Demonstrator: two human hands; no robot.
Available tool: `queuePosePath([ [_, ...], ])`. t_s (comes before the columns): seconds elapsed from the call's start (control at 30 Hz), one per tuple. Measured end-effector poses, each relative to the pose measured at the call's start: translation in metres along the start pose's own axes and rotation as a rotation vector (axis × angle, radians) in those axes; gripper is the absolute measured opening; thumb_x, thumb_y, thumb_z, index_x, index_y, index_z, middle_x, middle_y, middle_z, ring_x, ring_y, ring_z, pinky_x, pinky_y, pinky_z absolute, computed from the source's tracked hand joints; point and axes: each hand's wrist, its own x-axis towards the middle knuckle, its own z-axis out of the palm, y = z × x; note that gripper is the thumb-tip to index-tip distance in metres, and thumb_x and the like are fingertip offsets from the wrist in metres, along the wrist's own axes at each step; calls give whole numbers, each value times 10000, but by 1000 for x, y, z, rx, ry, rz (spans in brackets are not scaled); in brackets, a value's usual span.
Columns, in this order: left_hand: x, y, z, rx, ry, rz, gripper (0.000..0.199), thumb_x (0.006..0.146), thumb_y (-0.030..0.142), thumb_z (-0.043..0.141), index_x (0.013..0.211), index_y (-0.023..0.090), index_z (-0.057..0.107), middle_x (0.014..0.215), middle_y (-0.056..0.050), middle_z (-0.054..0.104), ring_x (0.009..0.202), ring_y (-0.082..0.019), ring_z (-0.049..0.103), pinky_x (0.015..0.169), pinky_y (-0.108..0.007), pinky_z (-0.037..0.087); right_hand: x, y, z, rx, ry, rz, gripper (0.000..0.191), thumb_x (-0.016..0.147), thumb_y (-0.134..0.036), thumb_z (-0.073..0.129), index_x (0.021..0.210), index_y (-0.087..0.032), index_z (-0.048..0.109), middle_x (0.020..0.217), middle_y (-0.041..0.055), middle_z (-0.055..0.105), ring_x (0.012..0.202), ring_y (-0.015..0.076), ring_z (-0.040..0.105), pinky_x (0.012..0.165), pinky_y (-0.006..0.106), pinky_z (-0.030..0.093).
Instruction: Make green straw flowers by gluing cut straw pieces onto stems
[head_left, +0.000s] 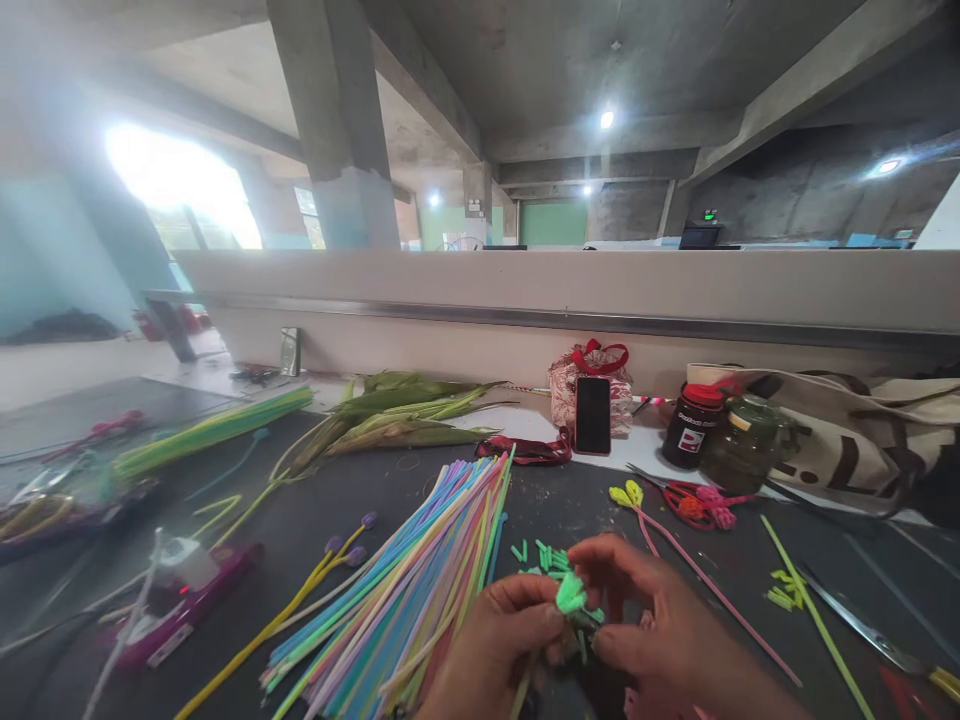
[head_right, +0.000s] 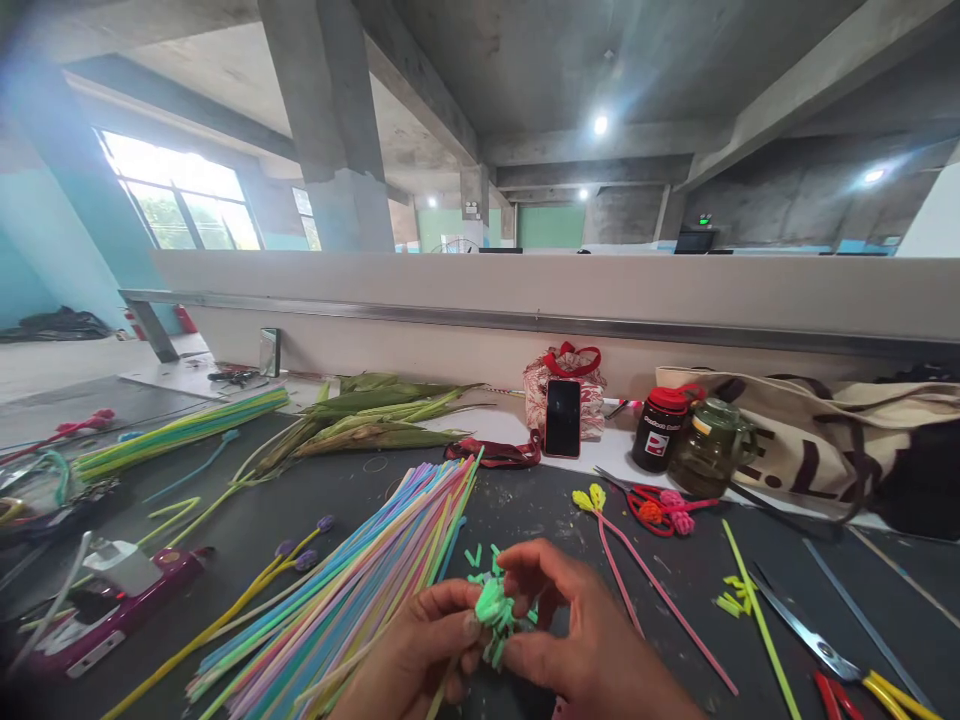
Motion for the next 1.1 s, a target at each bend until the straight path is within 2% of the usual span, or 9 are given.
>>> queuePosePath([
  [0.13, 1, -1, 2, -112, 112, 70, 173, 525, 149, 723, 605, 144, 569, 461, 16, 558, 388, -60, 465, 382, -148, 328, 6, 16, 6, 312, 37, 41, 281, 661, -269, 628, 914, -176, 548, 758, 1, 569, 703, 141, 513, 625, 247, 390],
  [0.23, 0, 2, 7, -181, 201, 161, 204, 540, 134, 718, 673, 156, 565, 538, 0, 601, 459, -79, 516, 458, -168, 372, 9, 28, 14, 330, 52, 118, 125, 713, -283, 594, 746, -166, 563, 601, -41, 513, 545, 87, 454, 510, 194, 342],
  [0.3, -2, 5, 12, -222, 255, 201, 250, 535, 137, 727, 736, 160, 580, 574, 2, 607, 496, -81, 533, 510, -178, 392, 11, 30, 21, 278, 57, 163, 129, 707, -287, 601, 674, -167, 568, 540, -60, 478, 486, 72, 413, 462, 181, 309],
  [0.47, 3, 9, 26, -280, 234, 308, 396, 484, 160, 760, 840, 158, 588, 563, 43, 548, 500, -72, 519, 513, -175, 378, 13, 20, 43, 336, 1, 77, 188, 667, -357, 634, 682, -172, 604, 614, -27, 557, 660, 140, 525, 624, 229, 403],
  [0.53, 8, 8, 31, -260, 231, 326, 462, 448, 178, 777, 863, 162, 574, 540, 56, 536, 456, -64, 493, 489, -177, 367, 14, 16, 48, 402, 28, 50, 202, 655, -374, 639, 652, -178, 591, 566, -41, 528, 609, 131, 515, 627, 239, 409],
  [0.63, 11, 7, 36, -214, 211, 301, 512, 438, 215, 782, 890, 176, 544, 588, 29, 584, 485, -93, 521, 503, -199, 380, 14, 11, 46, 460, 50, 77, 227, 678, -405, 613, 657, -182, 580, 518, -57, 495, 476, 90, 448, 516, 214, 386],
  [0.83, 8, 10, 31, -57, 73, 202, 184, 630, 306, 660, 657, 144, 577, 636, 9, 564, 565, -96, 515, 563, -214, 389, 4, 12, 28, 592, 79, 218, 256, 695, -413, 598, 645, -174, 518, 423, -88, 434, 348, 45, 370, 367, 165, 243],
  [0.9, 10, 9, 28, -1, 66, 163, 174, 607, 283, 673, 617, 127, 598, 633, -1, 570, 592, -104, 517, 613, -227, 394, 1, 14, 26, 628, 69, 255, 262, 669, -403, 625, 645, -170, 508, 414, -100, 411, 326, 30, 336, 355, 158, 207],
  [1.1, 16, 1, 18, 20, 30, 48, 212, 498, 262, 732, 591, 113, 613, 521, 12, 539, 495, -95, 483, 547, -225, 366, -2, 22, 29, 632, -28, 294, 320, 671, -429, 633, 616, -146, 495, 433, -92, 388, 369, 17, 293, 397, 166, 155],
])
